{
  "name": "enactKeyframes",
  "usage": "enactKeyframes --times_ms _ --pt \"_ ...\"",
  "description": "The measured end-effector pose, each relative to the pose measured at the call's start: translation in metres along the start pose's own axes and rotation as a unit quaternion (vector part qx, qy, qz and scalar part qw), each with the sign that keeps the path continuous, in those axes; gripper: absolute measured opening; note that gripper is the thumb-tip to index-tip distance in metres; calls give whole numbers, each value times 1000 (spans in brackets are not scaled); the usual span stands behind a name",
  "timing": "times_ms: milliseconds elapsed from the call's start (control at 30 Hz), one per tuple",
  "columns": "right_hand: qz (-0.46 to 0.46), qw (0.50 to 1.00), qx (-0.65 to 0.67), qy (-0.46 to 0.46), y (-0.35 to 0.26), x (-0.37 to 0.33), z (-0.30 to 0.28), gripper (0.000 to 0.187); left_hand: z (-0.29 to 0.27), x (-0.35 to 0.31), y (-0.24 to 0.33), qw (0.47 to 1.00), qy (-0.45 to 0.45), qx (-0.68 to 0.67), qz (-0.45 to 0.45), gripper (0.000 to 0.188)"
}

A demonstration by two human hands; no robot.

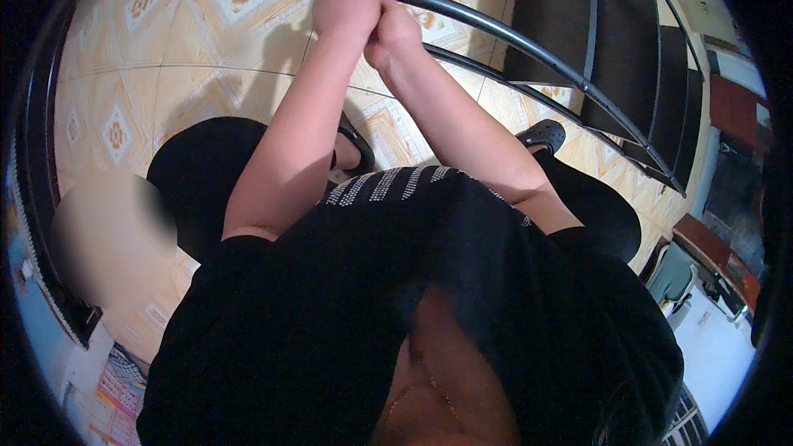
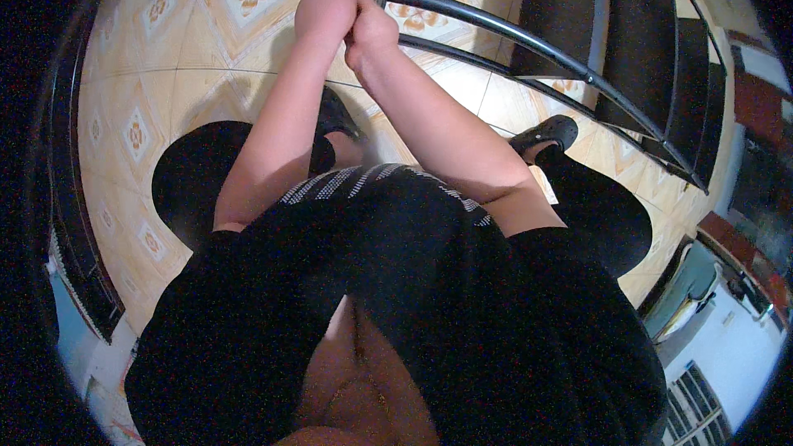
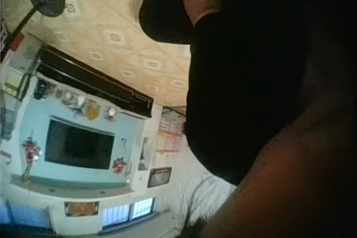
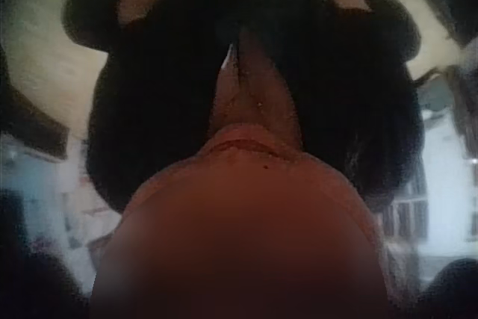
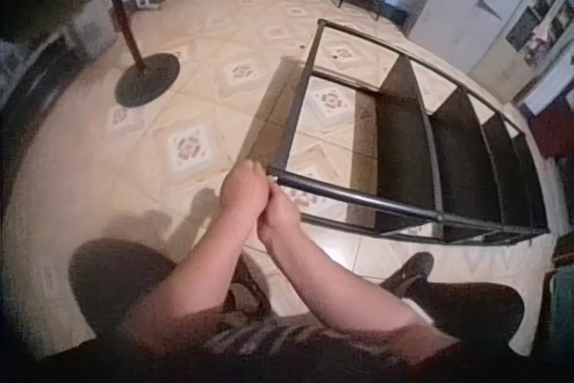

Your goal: The person assembles a metal shelving unit by connecting metal frame pieces and inserting a shelf board. They secure the joints by hand and place a shelf into the frame.

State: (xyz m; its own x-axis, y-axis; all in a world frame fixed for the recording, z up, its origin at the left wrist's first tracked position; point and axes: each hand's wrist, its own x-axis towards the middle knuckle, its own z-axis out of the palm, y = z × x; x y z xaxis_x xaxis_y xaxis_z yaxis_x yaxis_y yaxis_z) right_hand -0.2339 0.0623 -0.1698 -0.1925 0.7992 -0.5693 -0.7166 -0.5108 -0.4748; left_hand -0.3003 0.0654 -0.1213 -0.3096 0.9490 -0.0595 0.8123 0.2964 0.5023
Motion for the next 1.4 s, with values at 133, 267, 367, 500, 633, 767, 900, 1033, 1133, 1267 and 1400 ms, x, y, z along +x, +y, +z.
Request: enactKeyframes --times_ms 133,267,367,500,633,767,900,1033,1133,1267,1400 --pt "-164 941 -290 59 5 -28 1 29 52 -1 -56 913 -59 -344 -211 37" --pt "-265 827 -495 25 -1 -33 -20 25 64 -28 -45 636 -166 -663 -359 31" --pt "-325 782 -532 1 -8 -29 -24 27 59 -26 -32 633 -189 -669 -340 31" --pt "-350 714 -606 -3 -26 -31 -15 28 55 -16 -26 622 -234 -676 -320 31" --pt "-356 676 -645 20 -29 -26 -16 26 54 -17 -18 606 -243 -676 -343 31" --pt "-367 654 -662 14 -29 -22 -17 26 53 -18 -17 601 -253 -674 -348 31" --pt "-372 623 -688 11 -31 -22 -15 27 47 -23 -12 585 -251 -688 -348 35" --pt "-360 597 -717 13 -36 -21 -11 28 51 -22 -13 556 -260 -710 -345 35" --pt "-336 581 -741 24 -35 -21 -6 30 52 -21 -17 530 -277 -727 -338 36" --pt "-282 539 -793 31 -44 -25 6 29 48 -21 -12 505 -283 -735 -354 35" --pt "-229 487 -842 15 -56 -23 11 31 47 -22 -5 503 -261 -737 -369 32"
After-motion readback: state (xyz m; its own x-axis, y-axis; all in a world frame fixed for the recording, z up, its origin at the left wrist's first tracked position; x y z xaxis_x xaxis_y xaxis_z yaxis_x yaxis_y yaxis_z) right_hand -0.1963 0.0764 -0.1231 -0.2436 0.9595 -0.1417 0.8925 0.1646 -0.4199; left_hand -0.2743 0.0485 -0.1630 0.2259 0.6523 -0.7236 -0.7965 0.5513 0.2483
